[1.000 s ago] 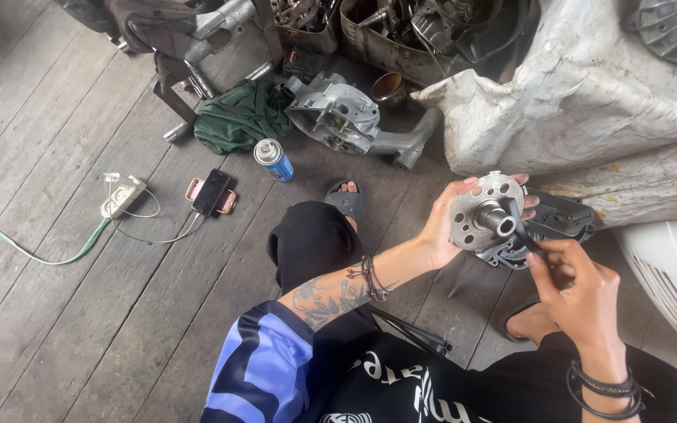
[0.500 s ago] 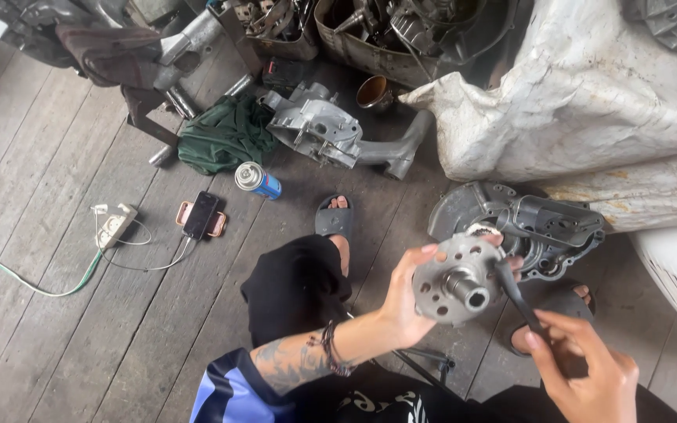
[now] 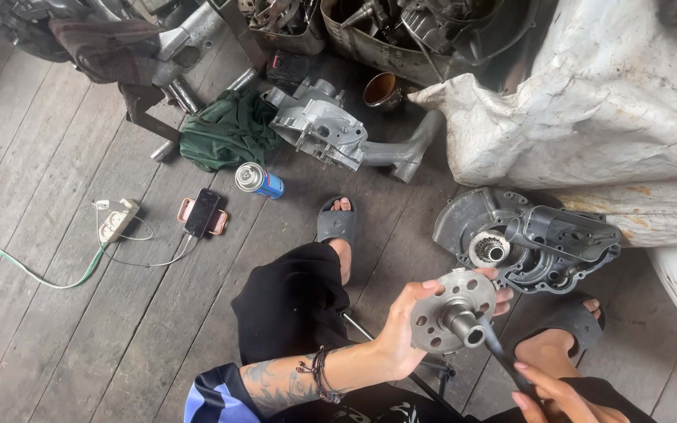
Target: The person is seen inspecting and assembling parts of a motorcycle engine, specifically focusing on the piston and cylinder assembly.
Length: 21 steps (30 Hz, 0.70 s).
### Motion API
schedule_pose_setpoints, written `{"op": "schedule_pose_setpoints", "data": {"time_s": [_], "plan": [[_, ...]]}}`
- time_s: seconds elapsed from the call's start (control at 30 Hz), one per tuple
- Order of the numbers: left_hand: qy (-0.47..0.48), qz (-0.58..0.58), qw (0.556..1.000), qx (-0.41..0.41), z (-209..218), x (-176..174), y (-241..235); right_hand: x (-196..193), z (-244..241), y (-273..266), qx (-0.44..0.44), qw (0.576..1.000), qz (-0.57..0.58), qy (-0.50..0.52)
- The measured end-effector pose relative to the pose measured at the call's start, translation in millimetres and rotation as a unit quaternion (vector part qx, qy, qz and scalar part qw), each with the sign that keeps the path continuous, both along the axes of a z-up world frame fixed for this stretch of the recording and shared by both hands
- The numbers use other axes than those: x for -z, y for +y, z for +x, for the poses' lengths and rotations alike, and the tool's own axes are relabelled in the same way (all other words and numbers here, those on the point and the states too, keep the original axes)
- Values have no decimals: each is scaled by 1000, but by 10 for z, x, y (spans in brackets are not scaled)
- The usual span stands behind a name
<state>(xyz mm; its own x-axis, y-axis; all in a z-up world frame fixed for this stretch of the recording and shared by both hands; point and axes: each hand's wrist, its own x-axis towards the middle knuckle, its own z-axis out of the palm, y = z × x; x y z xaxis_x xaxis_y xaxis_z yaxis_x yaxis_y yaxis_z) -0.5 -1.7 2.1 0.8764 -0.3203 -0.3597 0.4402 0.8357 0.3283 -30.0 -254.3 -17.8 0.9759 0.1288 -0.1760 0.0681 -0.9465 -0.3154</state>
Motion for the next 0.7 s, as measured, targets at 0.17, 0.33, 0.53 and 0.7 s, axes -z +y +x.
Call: {"op": "schedule_pose_setpoints", "data": {"time_s": [0.17,0.33,0.53,0.7], "plan": [[-14,-4,1000,24,-57,79,-99,-26,73,-19,-43,992,94,-66],[-32,-6,999,41,-72,44,-81,9,73,-84,-97,986,98,-92],[-34,20,998,44,-83,48,-44,-144,97,22,-19,995,80,-60],[-31,-1,999,27,-83,32,-42,-167,81,109,-18,993,107,-56]]}}
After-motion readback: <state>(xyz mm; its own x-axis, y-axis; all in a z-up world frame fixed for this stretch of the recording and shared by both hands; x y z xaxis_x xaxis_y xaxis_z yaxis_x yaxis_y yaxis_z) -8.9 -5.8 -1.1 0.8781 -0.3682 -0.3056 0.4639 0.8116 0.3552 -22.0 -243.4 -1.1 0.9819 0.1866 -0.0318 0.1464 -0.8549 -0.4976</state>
